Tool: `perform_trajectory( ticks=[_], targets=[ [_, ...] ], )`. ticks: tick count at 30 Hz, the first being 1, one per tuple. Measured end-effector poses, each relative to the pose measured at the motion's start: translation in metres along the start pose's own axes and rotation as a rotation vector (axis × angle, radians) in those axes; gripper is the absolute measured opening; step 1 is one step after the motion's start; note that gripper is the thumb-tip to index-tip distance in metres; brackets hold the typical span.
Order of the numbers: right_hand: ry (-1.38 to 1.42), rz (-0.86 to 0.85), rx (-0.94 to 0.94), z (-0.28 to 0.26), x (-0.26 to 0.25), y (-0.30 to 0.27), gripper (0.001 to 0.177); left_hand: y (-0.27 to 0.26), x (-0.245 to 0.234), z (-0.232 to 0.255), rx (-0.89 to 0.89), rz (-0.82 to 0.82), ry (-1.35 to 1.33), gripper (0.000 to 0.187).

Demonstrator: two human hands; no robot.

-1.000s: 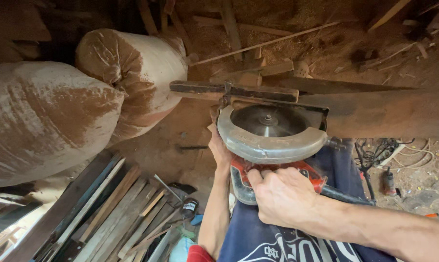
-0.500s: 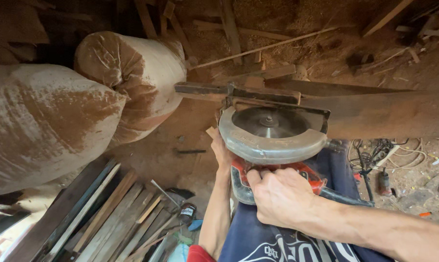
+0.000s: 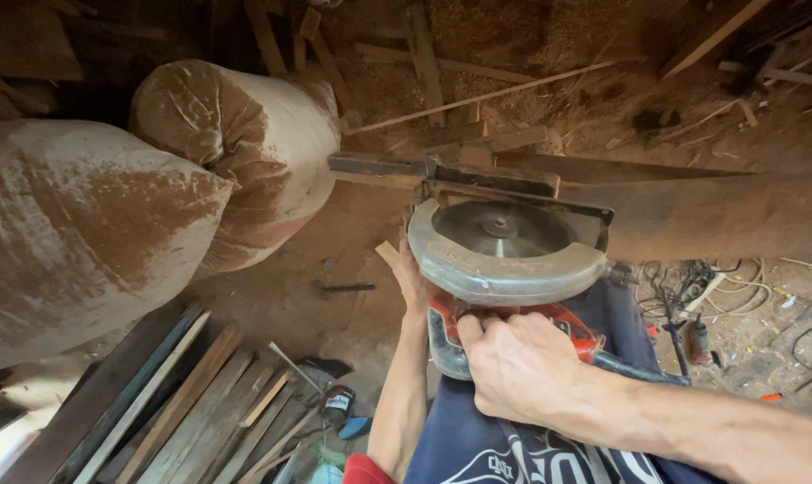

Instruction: The person uses a circular saw to cut multiple small wooden planks on a workbench. They position each plank, activate the saw, and make straight cuts, then set the cut pieces aside.

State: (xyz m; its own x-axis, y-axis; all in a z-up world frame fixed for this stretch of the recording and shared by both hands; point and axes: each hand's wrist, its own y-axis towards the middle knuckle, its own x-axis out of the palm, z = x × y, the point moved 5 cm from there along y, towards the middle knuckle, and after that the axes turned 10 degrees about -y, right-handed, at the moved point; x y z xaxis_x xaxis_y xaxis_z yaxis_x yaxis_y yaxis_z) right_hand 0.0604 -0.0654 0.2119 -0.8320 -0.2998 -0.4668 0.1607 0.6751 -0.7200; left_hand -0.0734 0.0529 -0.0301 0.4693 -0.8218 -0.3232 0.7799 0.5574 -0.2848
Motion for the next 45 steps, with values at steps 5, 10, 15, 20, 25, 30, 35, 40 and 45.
perform_trajectory(
  ticks=[5, 10, 15, 20, 25, 30, 35, 40, 45],
  targets=[
    [0.001, -0.028, 0.01, -0.005, 0.0, 0.003, 0.033, -0.001, -0.002, -0.02, -0.056, -0.031, 0.002, 0.05],
    [-0.005, -0.016, 0.01, -0.008, -0.002, 0.008, 0.032, -0.002, 0.003, -0.041, -0.26, -0.041, -0.169, 0.038],
    [0.005, -0.031, 0.01, -0.01, -0.001, 0.01, 0.031, 0.002, -0.003, -0.029, -0.163, -0.051, -0.076, 0.039],
    [0.017, 0.021, -0.006, -0.013, -0.002, 0.013, 0.03, 0.01, -0.01, -0.008, -0.118, -0.029, -0.006, 0.044],
    [0.022, 0.019, 0.003, -0.017, -0.003, 0.016, 0.031, 0.016, -0.014, 0.018, 0.014, 0.017, 0.075, 0.052],
    [0.01, -0.011, -0.001, -0.02, -0.003, 0.019, 0.03, 0.016, -0.018, 0.014, 0.088, 0.008, 0.103, 0.049],
    [0.024, 0.007, 0.004, -0.024, -0.005, 0.024, 0.031, 0.012, -0.023, -0.024, -0.182, -0.036, -0.058, 0.053],
    [0.03, -0.022, 0.019, -0.03, -0.005, 0.028, 0.033, 0.008, -0.032, -0.043, -0.297, 0.005, -0.071, 0.042],
    [0.042, -0.022, 0.009, -0.034, -0.007, 0.03, 0.034, 0.018, -0.045, -0.033, -0.235, 0.031, 0.082, 0.043]
  ],
)
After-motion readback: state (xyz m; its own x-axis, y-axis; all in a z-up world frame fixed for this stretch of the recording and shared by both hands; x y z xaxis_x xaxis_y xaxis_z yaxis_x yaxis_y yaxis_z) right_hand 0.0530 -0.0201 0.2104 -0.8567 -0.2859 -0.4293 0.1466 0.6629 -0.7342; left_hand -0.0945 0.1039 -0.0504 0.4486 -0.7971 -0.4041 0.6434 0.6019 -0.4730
